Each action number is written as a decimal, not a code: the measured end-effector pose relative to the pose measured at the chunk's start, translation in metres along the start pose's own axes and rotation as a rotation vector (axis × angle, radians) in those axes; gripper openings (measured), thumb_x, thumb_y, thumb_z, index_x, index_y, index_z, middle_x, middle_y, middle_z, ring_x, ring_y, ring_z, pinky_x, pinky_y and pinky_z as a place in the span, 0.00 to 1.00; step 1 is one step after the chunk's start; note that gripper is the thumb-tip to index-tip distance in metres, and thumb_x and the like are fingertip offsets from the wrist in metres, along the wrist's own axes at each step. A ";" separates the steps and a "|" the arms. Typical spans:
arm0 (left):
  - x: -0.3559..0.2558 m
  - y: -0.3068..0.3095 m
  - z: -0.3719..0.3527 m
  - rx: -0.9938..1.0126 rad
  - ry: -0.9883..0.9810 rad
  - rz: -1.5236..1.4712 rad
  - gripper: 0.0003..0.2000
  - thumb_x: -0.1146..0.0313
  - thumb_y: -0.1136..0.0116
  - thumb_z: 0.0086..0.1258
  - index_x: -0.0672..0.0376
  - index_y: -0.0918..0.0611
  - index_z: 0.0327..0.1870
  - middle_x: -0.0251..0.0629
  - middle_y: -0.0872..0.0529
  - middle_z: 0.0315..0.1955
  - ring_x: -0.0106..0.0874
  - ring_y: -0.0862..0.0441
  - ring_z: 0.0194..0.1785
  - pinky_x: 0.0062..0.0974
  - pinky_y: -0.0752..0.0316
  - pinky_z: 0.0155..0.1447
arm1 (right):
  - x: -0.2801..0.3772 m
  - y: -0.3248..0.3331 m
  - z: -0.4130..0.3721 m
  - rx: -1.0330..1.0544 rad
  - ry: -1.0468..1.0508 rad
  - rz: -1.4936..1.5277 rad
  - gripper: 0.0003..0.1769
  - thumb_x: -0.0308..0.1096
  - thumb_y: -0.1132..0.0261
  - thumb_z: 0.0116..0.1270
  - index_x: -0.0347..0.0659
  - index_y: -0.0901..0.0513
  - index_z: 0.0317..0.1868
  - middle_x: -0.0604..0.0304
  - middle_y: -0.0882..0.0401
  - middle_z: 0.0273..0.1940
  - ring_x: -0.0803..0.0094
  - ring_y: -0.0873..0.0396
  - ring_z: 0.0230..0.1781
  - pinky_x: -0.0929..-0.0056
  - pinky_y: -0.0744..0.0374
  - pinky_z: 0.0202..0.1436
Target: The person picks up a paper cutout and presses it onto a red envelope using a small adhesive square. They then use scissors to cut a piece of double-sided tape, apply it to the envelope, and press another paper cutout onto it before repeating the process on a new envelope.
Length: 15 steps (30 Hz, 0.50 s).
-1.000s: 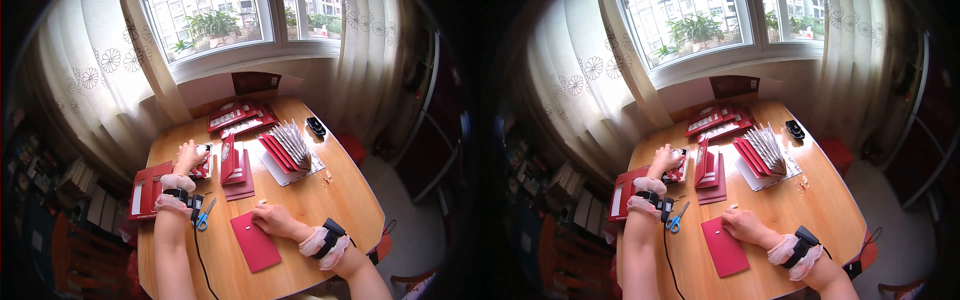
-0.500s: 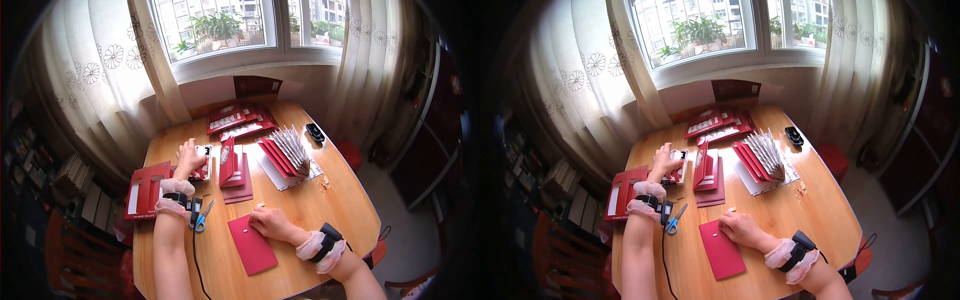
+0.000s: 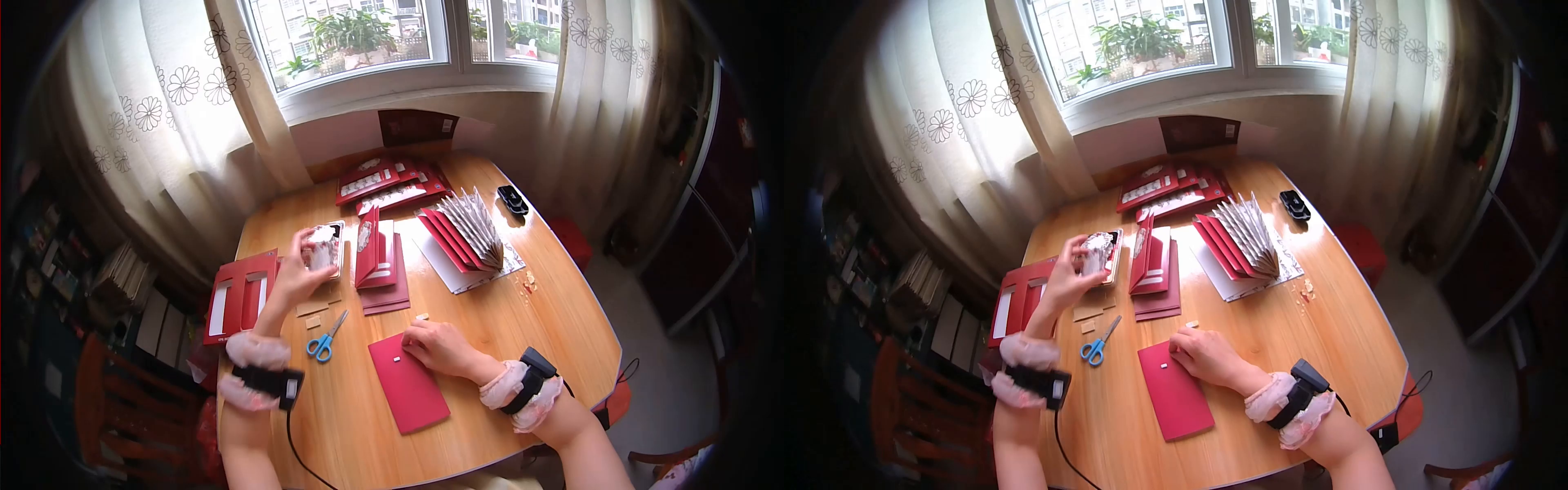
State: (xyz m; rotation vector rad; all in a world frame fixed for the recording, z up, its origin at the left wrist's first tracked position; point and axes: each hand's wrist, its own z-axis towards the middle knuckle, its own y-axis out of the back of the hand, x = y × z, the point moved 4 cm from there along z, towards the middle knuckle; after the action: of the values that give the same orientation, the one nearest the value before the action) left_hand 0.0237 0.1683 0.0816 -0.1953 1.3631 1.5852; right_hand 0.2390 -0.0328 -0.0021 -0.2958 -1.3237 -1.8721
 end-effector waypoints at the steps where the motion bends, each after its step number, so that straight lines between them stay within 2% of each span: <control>1: -0.006 -0.004 -0.020 0.119 0.077 -0.279 0.43 0.64 0.20 0.55 0.59 0.33 0.72 0.41 0.22 0.55 0.37 0.20 0.60 0.36 0.20 0.62 | -0.002 -0.001 0.000 -0.002 -0.003 0.006 0.04 0.31 0.34 0.67 0.41 0.19 0.39 0.56 0.18 0.37 0.52 0.17 0.37 0.56 0.19 0.40; 3: -0.021 -0.022 -0.061 0.266 0.043 -0.531 0.43 0.71 0.21 0.58 0.57 0.35 0.74 0.37 0.25 0.57 0.31 0.23 0.62 0.30 0.20 0.63 | -0.005 -0.004 -0.001 -0.024 0.003 0.027 0.04 0.31 0.33 0.67 0.41 0.19 0.38 0.54 0.18 0.37 0.52 0.17 0.38 0.56 0.19 0.41; 5: -0.053 -0.033 -0.104 0.283 -0.041 -0.460 0.44 0.76 0.22 0.57 0.57 0.35 0.75 0.37 0.28 0.59 0.31 0.25 0.64 0.27 0.20 0.65 | -0.007 -0.004 0.000 -0.034 -0.018 0.049 0.05 0.31 0.33 0.66 0.40 0.19 0.38 0.53 0.17 0.36 0.53 0.17 0.38 0.57 0.19 0.42; 7: -0.069 -0.047 -0.133 0.342 -0.055 -0.371 0.45 0.74 0.21 0.57 0.57 0.35 0.76 0.37 0.29 0.59 0.30 0.26 0.65 0.28 0.20 0.65 | -0.006 -0.002 0.000 -0.049 -0.043 0.065 0.05 0.31 0.33 0.66 0.40 0.19 0.37 0.52 0.17 0.36 0.53 0.17 0.37 0.57 0.19 0.42; 11: -0.085 -0.059 -0.152 0.317 -0.093 -0.336 0.42 0.73 0.20 0.56 0.58 0.31 0.74 0.38 0.30 0.59 0.32 0.26 0.64 0.27 0.18 0.64 | -0.006 -0.001 0.000 -0.050 -0.062 0.069 0.05 0.30 0.32 0.65 0.38 0.18 0.37 0.51 0.16 0.35 0.53 0.17 0.38 0.58 0.19 0.44; 15: -0.076 -0.066 -0.153 0.311 -0.076 -0.248 0.38 0.73 0.20 0.55 0.60 0.27 0.68 0.39 0.31 0.57 0.32 0.24 0.61 0.28 0.16 0.60 | -0.009 -0.002 -0.001 -0.079 -0.067 0.094 0.05 0.30 0.31 0.66 0.37 0.17 0.38 0.51 0.18 0.34 0.56 0.16 0.36 0.61 0.19 0.40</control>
State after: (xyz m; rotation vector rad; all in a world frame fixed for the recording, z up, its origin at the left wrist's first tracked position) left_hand 0.0404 -0.0080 0.0344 -0.1089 1.4457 1.1491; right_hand 0.2437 -0.0291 -0.0091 -0.4573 -1.2600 -1.8521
